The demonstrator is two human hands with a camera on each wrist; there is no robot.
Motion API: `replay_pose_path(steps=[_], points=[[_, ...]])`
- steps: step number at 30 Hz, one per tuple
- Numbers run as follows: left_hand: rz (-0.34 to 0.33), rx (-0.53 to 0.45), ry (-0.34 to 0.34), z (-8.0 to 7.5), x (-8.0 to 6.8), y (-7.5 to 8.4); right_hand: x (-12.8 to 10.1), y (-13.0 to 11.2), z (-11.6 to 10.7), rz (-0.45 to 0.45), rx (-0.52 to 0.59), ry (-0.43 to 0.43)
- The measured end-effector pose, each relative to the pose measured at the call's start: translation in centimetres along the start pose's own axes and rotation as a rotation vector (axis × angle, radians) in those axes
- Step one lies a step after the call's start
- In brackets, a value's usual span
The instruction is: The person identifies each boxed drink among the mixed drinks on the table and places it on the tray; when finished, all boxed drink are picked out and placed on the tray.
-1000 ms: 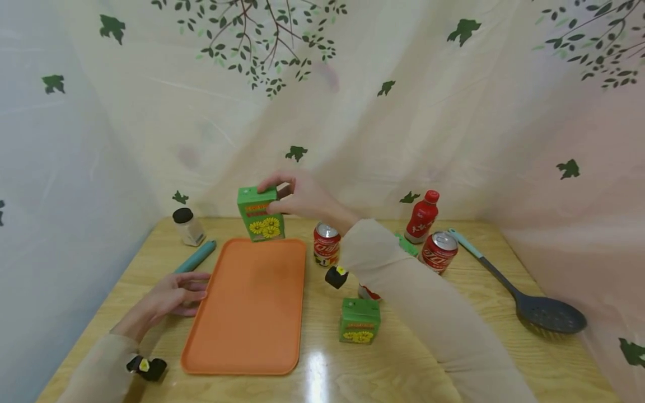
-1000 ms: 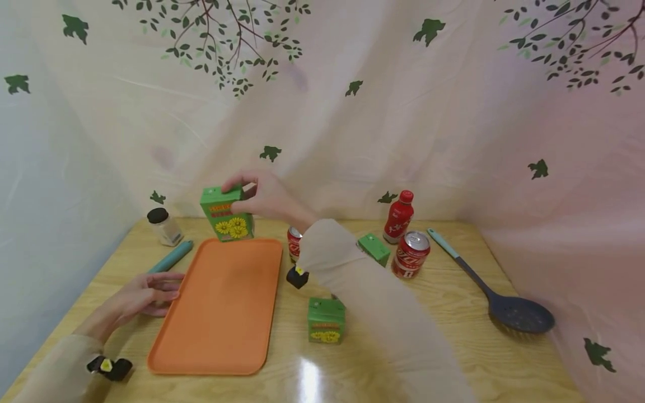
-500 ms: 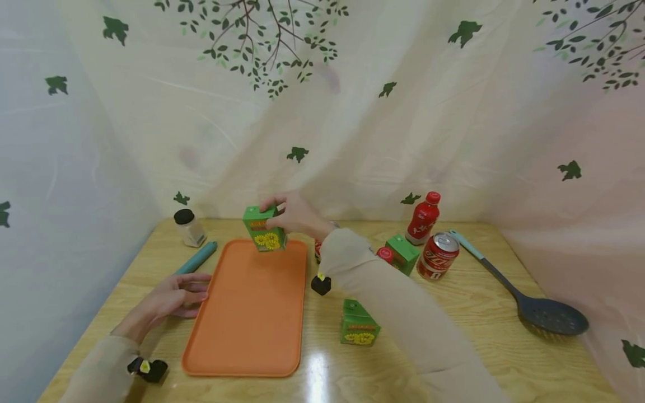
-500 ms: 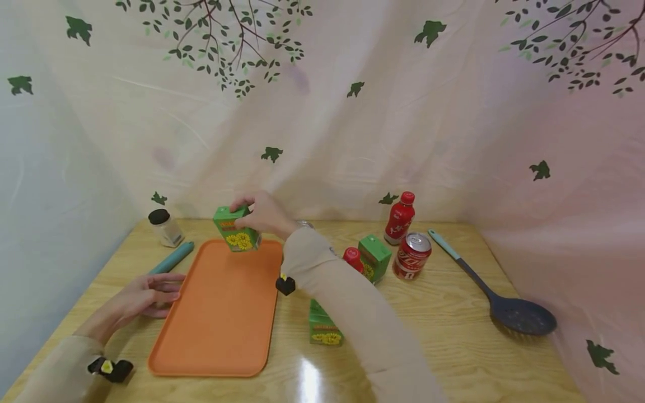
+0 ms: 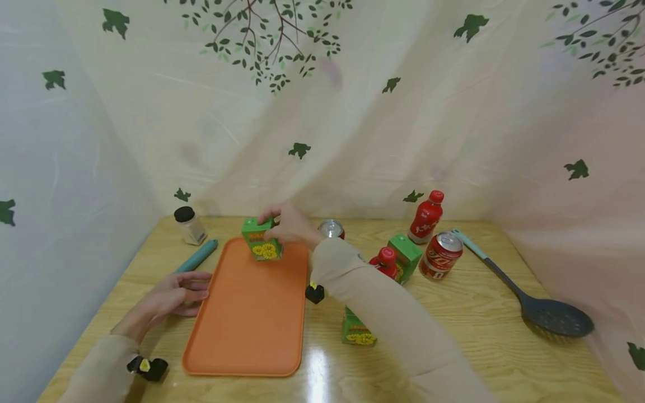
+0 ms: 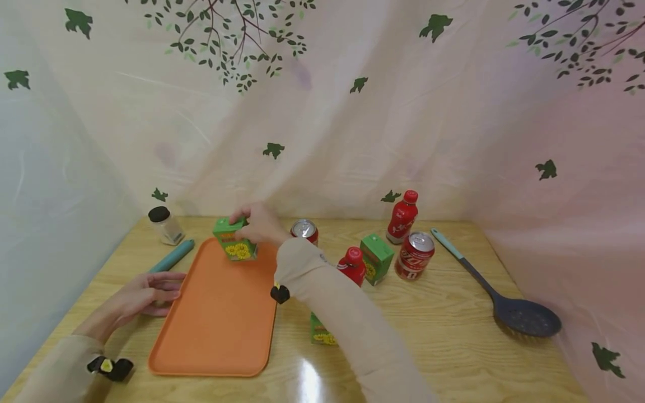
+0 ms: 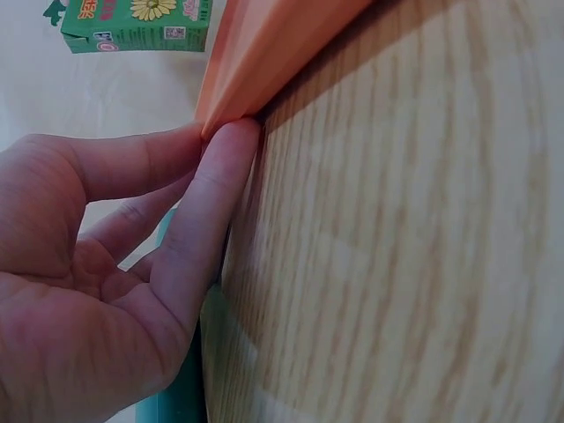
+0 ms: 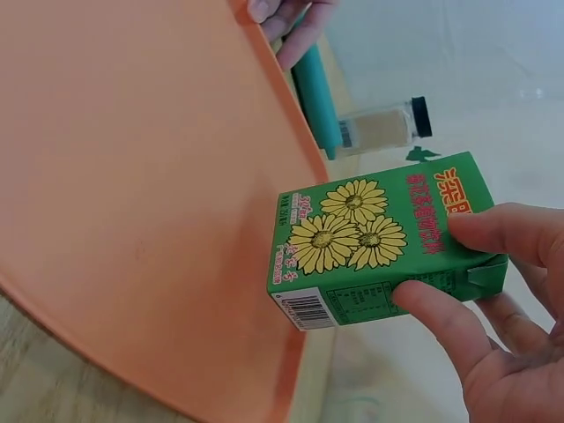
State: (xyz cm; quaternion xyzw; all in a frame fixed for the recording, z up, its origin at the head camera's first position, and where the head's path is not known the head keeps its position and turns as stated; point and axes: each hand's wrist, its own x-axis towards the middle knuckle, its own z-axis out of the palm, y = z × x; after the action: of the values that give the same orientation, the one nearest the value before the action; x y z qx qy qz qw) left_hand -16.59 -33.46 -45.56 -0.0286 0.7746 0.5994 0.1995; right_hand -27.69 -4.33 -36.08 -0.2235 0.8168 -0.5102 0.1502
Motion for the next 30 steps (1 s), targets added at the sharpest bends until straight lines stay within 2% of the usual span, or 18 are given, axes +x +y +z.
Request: replay_pose_path(steps=[9, 12, 19, 22, 30], points=[[-0.004, -0.005, 0.000, -0.4, 0.1, 0.1, 0.7, 1.0, 1.4, -0.030, -0.030, 0.039], [-0.007, -0.006, 0.001, -0.4, 0.3, 0.2, 0.7, 1.4, 1.6, -0.006, -0.048, 0.072], [0.004, -0.010, 0.004, -1.0, 0.5, 0.3, 0.9, 1.5, 2.1, -0.002, -0.165, 0.136], [0.010, -0.005, 0.001, -1.2, 0.8, 0.3, 1.1, 1.4, 2.2, 0.011, -0.136, 0.138], [0.001, 0.002, -0.005, -1.2, 1.8, 0.3, 1.2, 1.8, 1.9, 0.018, -0.143, 0.139]])
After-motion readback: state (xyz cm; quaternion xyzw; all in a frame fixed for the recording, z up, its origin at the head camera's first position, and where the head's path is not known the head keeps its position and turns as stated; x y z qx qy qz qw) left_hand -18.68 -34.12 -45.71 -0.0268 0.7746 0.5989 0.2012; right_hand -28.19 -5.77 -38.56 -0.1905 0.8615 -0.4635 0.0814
